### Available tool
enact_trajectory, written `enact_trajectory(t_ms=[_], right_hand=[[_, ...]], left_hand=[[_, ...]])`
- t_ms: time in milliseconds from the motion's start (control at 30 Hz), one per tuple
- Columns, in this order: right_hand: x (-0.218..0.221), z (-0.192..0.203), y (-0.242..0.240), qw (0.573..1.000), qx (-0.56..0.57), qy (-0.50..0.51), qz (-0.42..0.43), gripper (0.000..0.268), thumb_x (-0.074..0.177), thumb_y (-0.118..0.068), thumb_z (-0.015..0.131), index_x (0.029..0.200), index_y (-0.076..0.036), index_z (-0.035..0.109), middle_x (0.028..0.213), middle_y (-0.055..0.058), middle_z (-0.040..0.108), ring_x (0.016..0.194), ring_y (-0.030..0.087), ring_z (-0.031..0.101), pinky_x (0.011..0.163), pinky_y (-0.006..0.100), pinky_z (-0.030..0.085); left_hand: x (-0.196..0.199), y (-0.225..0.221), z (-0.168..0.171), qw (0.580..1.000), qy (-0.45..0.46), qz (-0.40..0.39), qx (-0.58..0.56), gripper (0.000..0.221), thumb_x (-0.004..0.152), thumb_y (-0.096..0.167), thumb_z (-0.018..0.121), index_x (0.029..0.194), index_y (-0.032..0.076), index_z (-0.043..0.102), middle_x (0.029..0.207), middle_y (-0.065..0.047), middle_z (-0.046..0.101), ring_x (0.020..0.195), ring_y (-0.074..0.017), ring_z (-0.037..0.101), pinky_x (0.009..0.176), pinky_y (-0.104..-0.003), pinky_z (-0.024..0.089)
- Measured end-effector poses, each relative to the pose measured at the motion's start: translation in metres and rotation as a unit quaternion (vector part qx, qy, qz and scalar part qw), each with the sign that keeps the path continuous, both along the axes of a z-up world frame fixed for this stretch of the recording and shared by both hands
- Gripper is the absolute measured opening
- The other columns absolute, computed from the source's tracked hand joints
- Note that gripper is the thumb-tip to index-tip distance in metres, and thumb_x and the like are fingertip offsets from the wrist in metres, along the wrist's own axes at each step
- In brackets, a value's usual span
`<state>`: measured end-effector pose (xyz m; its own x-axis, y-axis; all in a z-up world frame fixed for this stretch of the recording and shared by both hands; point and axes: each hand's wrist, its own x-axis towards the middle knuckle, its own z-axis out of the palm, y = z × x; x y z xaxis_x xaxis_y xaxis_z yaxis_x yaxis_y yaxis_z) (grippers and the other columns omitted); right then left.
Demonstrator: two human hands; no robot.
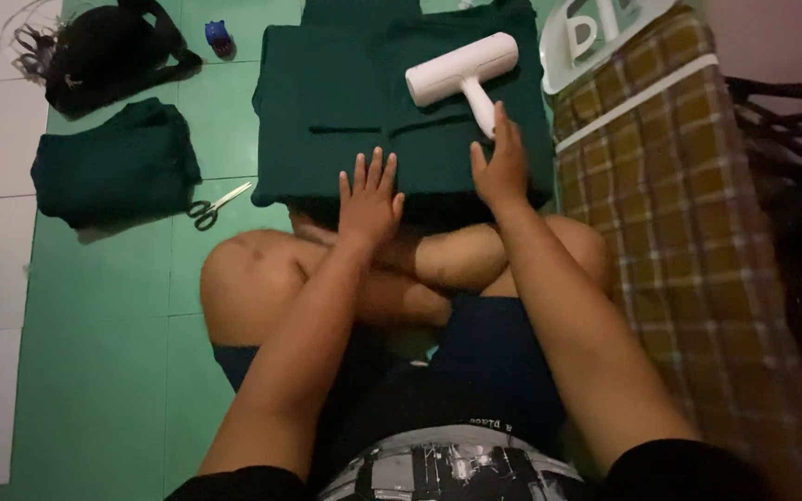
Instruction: Clean a green garment with a lint roller and fold it
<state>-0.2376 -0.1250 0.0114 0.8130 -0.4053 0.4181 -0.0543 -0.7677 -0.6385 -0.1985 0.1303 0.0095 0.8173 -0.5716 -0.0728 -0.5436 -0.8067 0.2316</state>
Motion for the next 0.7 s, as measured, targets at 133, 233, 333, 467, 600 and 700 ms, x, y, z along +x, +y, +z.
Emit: enact_trajectory(t_ms=[133, 233, 333, 467, 600, 700], right_hand=[[-0.030, 0.012, 0.014, 0.990, -0.106, 0.077, 0.047, 0.066, 0.100, -0.014, 0.065, 0.159, -0.001, 0.039, 0.146, 0.024, 0.051, 0.131, 0.046, 0.053, 0.102, 0.059, 0.044], [-0.041, 0.016, 0.020, 0.981, -0.124, 0.145, 0.042, 0.064, 0.102, -0.022, 0.062, 0.160, -0.006, 0.039, 0.156, 0.020, 0.046, 0.141, 0.043, 0.046, 0.109, 0.061, 0.035], [-0.048, 0.008, 0.021, 0.979, -0.119, 0.160, 0.035, 0.065, 0.101, -0.025, 0.063, 0.159, -0.008, 0.041, 0.159, 0.017, 0.045, 0.149, 0.039, 0.039, 0.119, 0.063, 0.026], [-0.050, 0.010, 0.025, 0.977, -0.118, 0.175, 0.016, 0.064, 0.099, -0.031, 0.064, 0.157, -0.010, 0.044, 0.160, 0.013, 0.046, 0.150, 0.035, 0.038, 0.121, 0.062, 0.024], [-0.047, 0.005, 0.020, 0.974, -0.142, 0.179, 0.004, 0.062, 0.099, -0.031, 0.066, 0.155, -0.013, 0.045, 0.157, 0.011, 0.048, 0.147, 0.034, 0.042, 0.119, 0.061, 0.030], [-0.041, 0.003, 0.015, 0.984, -0.107, 0.144, -0.011, 0.055, 0.101, -0.032, 0.065, 0.150, -0.013, 0.049, 0.144, 0.015, 0.057, 0.136, 0.039, 0.051, 0.109, 0.062, 0.038]], left_hand=[[-0.016, 0.009, -0.008, 0.999, 0.014, -0.006, 0.030, 0.087, 0.100, 0.036, 0.059, 0.169, 0.023, 0.007, 0.176, -0.007, 0.003, 0.160, -0.0381, 0.006, 0.126, -0.067, 0.010], [-0.025, 0.014, -0.009, 0.999, 0.013, -0.011, 0.028, 0.094, 0.096, 0.037, 0.066, 0.169, 0.022, 0.008, 0.175, -0.008, 0.004, 0.160, -0.0382, 0.008, 0.125, -0.068, 0.014], [-0.035, 0.020, -0.006, 1.000, 0.014, -0.014, 0.017, 0.097, 0.094, 0.037, 0.068, 0.169, 0.022, 0.009, 0.175, -0.006, 0.006, 0.160, -0.0373, 0.010, 0.123, -0.069, 0.021], [-0.037, 0.026, -0.013, 1.000, 0.008, -0.021, 0.011, 0.093, 0.096, 0.038, 0.066, 0.169, 0.023, 0.010, 0.175, -0.005, 0.010, 0.160, -0.0368, 0.011, 0.120, -0.073, 0.022], [-0.041, 0.035, -0.011, 1.000, -0.003, -0.026, 0.004, 0.090, 0.096, 0.042, 0.064, 0.168, 0.024, 0.012, 0.175, -0.002, 0.012, 0.160, -0.0340, 0.013, 0.120, -0.073, 0.022], [-0.033, 0.039, -0.024, 0.995, -0.064, -0.044, -0.070, 0.082, 0.098, 0.044, 0.062, 0.167, 0.022, 0.024, 0.172, -0.005, 0.025, 0.157, -0.0347, 0.022, 0.117, -0.075, 0.024]])
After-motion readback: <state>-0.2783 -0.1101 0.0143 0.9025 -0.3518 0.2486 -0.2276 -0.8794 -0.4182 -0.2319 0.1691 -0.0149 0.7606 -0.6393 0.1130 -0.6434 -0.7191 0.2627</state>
